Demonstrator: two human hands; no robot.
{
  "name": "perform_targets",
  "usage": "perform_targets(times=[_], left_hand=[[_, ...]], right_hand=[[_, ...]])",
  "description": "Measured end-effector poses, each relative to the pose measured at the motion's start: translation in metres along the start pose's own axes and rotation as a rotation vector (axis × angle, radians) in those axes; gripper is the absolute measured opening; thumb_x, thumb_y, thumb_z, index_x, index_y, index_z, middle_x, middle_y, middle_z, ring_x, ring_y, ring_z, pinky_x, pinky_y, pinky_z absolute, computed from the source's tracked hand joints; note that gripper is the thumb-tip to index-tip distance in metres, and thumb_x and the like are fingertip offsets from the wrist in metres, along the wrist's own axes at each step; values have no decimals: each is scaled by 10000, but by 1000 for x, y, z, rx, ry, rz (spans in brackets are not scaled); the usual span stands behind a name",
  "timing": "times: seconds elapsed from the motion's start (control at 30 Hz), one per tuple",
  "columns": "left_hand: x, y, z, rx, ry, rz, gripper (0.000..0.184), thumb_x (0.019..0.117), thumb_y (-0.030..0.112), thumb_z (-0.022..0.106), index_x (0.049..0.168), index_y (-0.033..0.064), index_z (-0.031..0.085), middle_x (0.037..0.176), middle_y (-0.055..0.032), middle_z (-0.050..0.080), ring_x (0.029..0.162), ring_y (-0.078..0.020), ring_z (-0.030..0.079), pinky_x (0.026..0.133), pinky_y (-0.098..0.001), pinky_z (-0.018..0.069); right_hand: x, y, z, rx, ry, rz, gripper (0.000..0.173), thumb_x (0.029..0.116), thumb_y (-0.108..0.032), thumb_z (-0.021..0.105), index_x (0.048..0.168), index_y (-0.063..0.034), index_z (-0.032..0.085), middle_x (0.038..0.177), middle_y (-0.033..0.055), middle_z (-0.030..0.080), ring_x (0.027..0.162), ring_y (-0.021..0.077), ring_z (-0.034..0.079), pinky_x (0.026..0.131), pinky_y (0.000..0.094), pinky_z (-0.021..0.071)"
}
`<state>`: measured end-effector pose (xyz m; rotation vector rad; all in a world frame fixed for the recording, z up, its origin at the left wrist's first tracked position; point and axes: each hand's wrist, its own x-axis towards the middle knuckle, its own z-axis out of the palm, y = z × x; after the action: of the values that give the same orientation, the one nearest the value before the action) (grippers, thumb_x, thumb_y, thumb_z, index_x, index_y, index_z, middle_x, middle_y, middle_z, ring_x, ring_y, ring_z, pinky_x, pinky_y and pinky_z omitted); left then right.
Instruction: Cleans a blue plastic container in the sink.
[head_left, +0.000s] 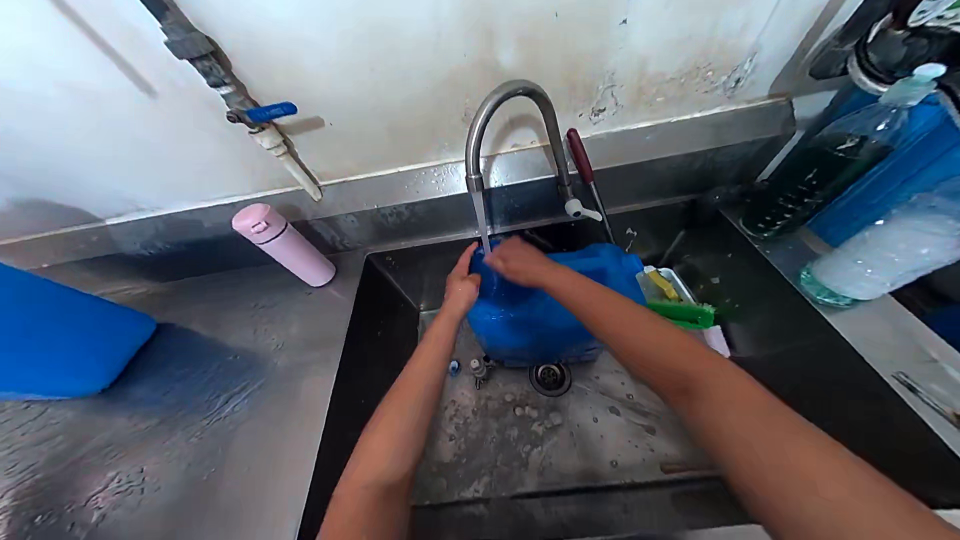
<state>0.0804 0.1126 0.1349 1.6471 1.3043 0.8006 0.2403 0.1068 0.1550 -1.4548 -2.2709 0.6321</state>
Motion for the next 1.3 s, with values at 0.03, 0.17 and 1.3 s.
perform_targets(times=[0.03,0.17,1.3], left_hand=[[-4,-6,7,10,37,10,625,989,-62,388,1596,75,328,1561,-228,441,1414,-360,467,1147,-545,382],[-8,-13,10,-99,203,51,603,964,-122,376,1559,-28,345,1539,-269,451,1414,-353,470,1162,-495,379],[-39,81,-4,-387,402,-165,431,1018,94,443,1431,-11,374,1252,-215,555,1044,-261,604,859,-429,540]], right_hand=[[7,-4,4,-29,10,101,361,1080,-183,465,1236,89,643,1314,301,601,1310,473,526,1068,624,427],[19,-11,23,-47,-26,-79,375,920,20,635,1293,41,662,1421,266,551,1370,465,463,1075,641,399],[40,-12,-38,306,-32,365,469,1111,-276,422,1332,109,573,1397,326,549,1347,440,511,1109,620,372]])
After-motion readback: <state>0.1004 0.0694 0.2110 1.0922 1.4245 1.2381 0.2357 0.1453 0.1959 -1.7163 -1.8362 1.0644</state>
